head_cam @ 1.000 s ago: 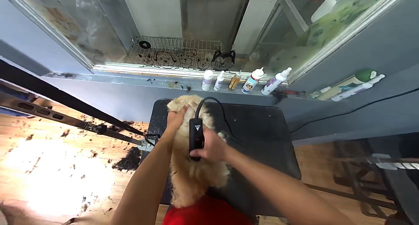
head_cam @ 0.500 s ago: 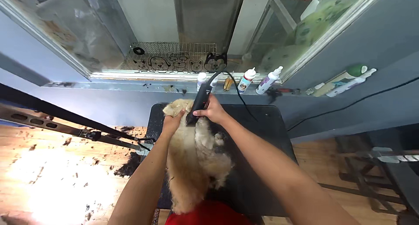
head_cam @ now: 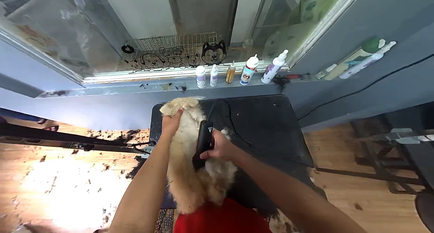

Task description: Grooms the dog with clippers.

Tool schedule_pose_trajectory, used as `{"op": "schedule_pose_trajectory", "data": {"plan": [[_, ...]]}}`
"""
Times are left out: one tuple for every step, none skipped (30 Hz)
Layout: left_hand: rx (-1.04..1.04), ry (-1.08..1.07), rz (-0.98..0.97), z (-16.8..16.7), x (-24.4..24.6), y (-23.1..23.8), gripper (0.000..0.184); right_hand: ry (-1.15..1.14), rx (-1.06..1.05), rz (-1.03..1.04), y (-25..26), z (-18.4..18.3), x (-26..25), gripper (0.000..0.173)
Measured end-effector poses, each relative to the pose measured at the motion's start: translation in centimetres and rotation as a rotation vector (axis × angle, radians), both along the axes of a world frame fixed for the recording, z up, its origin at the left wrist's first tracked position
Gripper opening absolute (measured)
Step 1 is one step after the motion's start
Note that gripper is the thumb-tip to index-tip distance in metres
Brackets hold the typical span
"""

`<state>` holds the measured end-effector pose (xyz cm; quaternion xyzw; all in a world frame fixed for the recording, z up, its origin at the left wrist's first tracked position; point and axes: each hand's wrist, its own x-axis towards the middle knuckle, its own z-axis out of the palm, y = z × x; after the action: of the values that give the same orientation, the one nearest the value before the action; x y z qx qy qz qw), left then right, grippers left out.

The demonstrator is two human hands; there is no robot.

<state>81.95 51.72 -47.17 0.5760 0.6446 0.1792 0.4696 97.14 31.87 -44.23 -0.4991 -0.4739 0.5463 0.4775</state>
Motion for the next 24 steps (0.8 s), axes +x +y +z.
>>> {"op": "schedule_pose_trajectory", "data": {"plan": [[-0.003,0.004,0.002,0.0,0.0,-0.1,0.079,-0.027,-0.004,0.005,-1.1,-0.6,-0.4,0.067],[-0.005,0.005,0.001,0.0,0.0,-0.2,0.079,-0.030,0.004,0.030,-1.9,-1.1,-0.6,0.062],[-0.005,0.004,-0.005,-0.1,0.0,-0.3,0.079,-0.002,0.009,0.059,-2.5,-1.4,-0.7,0.058],[-0.003,-0.002,-0.011,-0.1,0.1,-0.5,0.079,0.021,0.010,0.099,-2.8,-1.5,-0.7,0.054],[-0.002,-0.010,-0.018,-0.1,0.2,-0.7,0.078,0.021,0.003,0.146,-2.7,-1.2,-0.4,0.052],[-0.008,-0.014,-0.026,0.0,0.3,-1.0,0.078,0.006,-0.003,0.173,-2.4,-0.6,0.0,0.052],[-0.009,-0.010,-0.034,0.0,0.4,-1.2,0.078,0.002,0.007,0.159,-1.8,-0.1,0.6,0.054],[-0.009,-0.004,-0.049,0.0,0.5,-1.4,0.079,0.043,0.047,0.112,-1.0,0.1,1.1,0.059],[-0.006,0.001,-0.080,-0.1,0.4,-1.5,0.079,0.109,0.098,0.041,-0.1,0.2,1.7,0.063],[0.002,0.003,-0.118,-0.2,0.3,-1.7,0.081,0.161,0.159,-0.036,0.8,0.1,2.2,0.067],[0.015,0.013,-0.160,-0.4,0.2,-2.0,0.083,0.195,0.211,-0.094,1.7,0.0,2.6,0.068],[0.023,0.045,-0.200,-0.4,0.1,-2.2,0.086,0.204,0.233,-0.121,2.4,-0.3,2.9,0.070],[0.027,0.084,-0.219,-0.5,0.1,-2.3,0.087,0.205,0.240,-0.122,2.7,-0.6,3.1,0.072],[0.034,0.109,-0.222,-0.5,0.1,-2.3,0.088,0.201,0.232,-0.109,2.7,-0.9,3.0,0.072],[0.037,0.114,-0.216,-0.5,0.1,-2.3,0.087,0.211,0.209,-0.086,2.3,-1.0,2.8,0.074],[0.043,0.116,-0.206,-0.3,0.1,-2.2,0.086,0.211,0.174,-0.065,1.6,-1.1,2.6,0.073],[0.051,0.121,-0.198,-0.2,0.2,-2.1,0.084,0.188,0.139,-0.041,0.8,-1.2,2.2,0.072],[0.055,0.124,-0.189,-0.1,0.1,-2.1,0.082,0.151,0.098,-0.016,-0.3,-1.4,1.7,0.071],[0.058,0.125,-0.180,-0.1,0.1,-2.1,0.080,0.112,0.062,0.011,-1.4,-1.7,1.1,0.068],[0.063,0.124,-0.171,-0.2,0.0,-2.1,0.078,0.100,0.037,0.038,-2.6,-2.3,0.4,0.066],[0.065,0.126,-0.161,-0.3,0.0,-2.0,0.077,0.112,0.019,0.067,-3.6,-3.0,-0.3,0.064],[0.069,0.125,-0.152,-0.2,-0.1,-1.9,0.075,0.125,-0.011,0.114,-4.4,-3.7,-0.8,0.065],[0.073,0.117,-0.146,-0.2,-0.1,-1.9,0.074,0.117,-0.051,0.167,-5.0,-4.0,-1.1,0.068],[0.074,0.101,-0.146,-0.1,0.0,-2.0,0.072,0.088,-0.095,0.214,-5.1,-3.8,-1.1,0.071]]}}
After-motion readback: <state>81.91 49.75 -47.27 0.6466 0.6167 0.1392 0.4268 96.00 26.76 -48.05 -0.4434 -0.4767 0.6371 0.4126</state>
